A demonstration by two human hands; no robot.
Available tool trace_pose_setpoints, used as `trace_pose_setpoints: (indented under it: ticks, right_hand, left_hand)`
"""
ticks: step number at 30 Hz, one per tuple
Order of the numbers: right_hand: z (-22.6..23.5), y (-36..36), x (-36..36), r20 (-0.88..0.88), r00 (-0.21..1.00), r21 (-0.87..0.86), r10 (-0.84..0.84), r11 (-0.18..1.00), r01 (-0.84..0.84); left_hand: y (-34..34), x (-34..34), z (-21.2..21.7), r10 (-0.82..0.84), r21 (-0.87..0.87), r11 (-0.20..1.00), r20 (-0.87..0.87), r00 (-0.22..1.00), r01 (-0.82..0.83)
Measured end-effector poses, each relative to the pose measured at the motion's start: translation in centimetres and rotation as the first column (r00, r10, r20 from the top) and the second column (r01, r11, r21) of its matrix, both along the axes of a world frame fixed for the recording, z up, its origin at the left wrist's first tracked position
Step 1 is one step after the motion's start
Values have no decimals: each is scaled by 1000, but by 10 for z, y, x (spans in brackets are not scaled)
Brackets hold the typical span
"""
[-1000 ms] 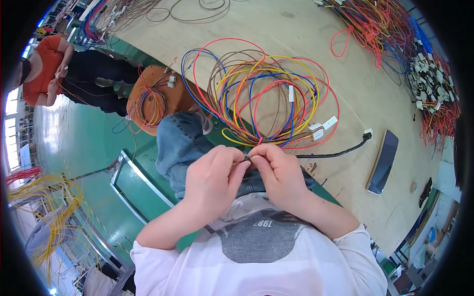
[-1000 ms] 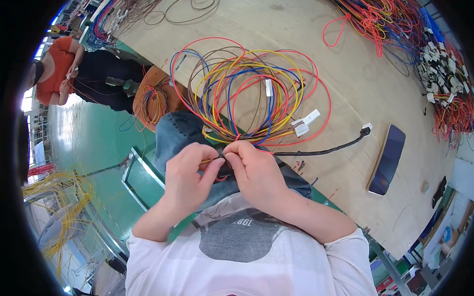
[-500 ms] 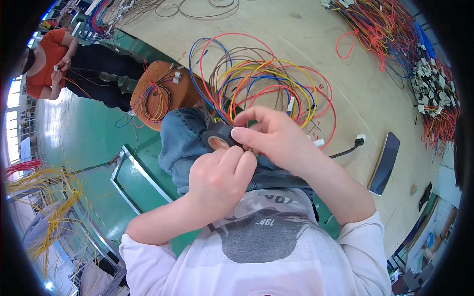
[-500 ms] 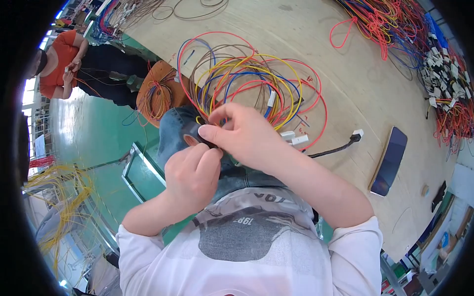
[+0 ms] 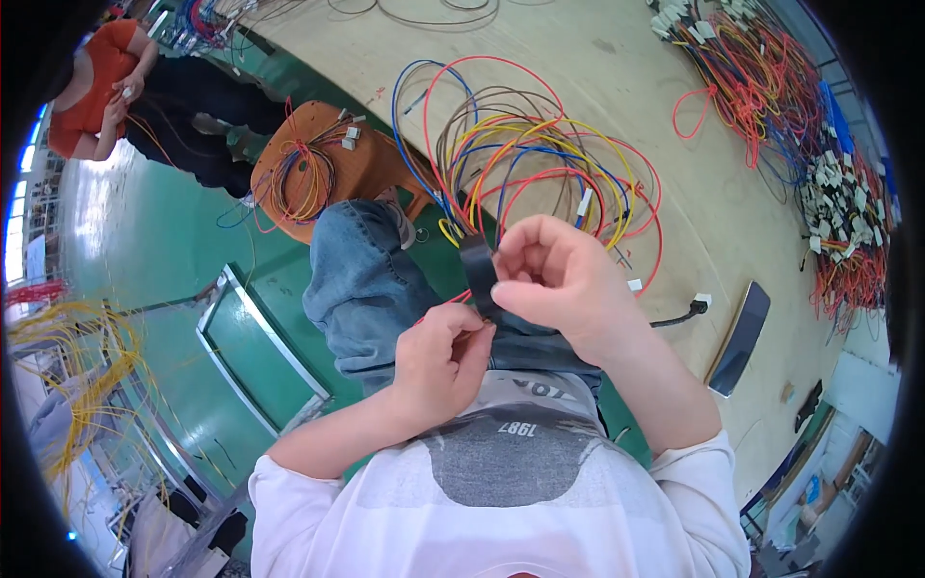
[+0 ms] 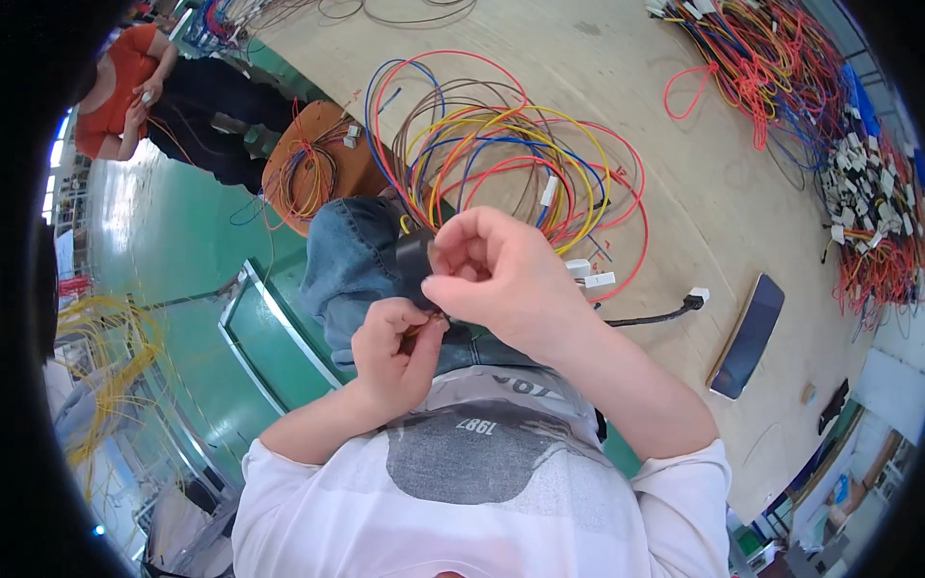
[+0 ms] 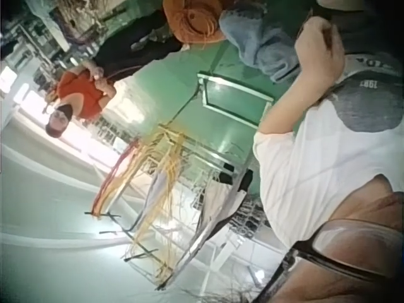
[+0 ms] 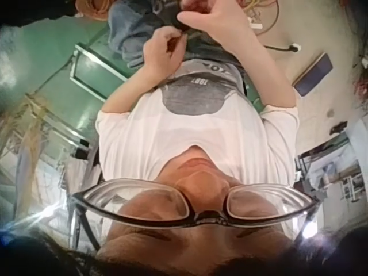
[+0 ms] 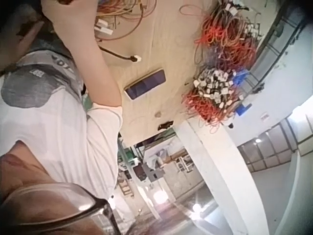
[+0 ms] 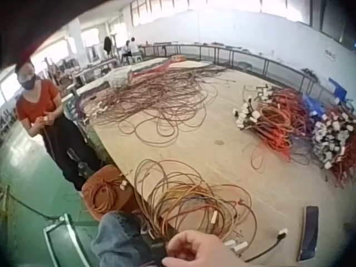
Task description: Manually wrapping electrical tape around bundles of wires and connectors.
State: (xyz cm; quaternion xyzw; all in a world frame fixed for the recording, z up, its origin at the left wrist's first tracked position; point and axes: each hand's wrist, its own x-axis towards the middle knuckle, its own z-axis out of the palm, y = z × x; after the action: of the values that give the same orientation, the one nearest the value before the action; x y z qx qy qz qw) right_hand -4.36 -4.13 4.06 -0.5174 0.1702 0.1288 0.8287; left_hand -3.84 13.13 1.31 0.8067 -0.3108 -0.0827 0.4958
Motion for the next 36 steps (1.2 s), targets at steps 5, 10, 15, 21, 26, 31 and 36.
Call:
trace_pose_setpoints:
  ticks: [5,10,15,21,26,31,36]
  right_hand:
    - [22,-3,-9,-15,980,27,198,980,-198]
    - [21,-5,-20,-37,998,-29,-43,999,42]
    - [15,-2,-45,-117,989,-53,-87,995,81]
    - [-4,3,-69,-117,993,-264,-28,965,-4]
    - [11,11,-60,-301,951,-579,69,779,-240]
    - [-31,2,-64,158,985,-821,67,563,93]
    - [-31,-6,-51,-92,980,-492,178,848,-200]
  left_hand:
    - [-1,-3,-3,28,-60,997,-178,984,-39]
    - [-4,14,4,-214,-292,924,-930,300,-247]
    - [-13,30,-6,-311,-241,942,-892,-329,-235]
    - [-27,23,-9,-288,-288,958,-956,61,19]
    - [-33,19,7,-112,-142,979,-974,199,-144]
    - [-39,20,-23,-257,-318,937,-907,334,-143]
    - [-36,21,-13,-199,-220,975,-870,451,5]
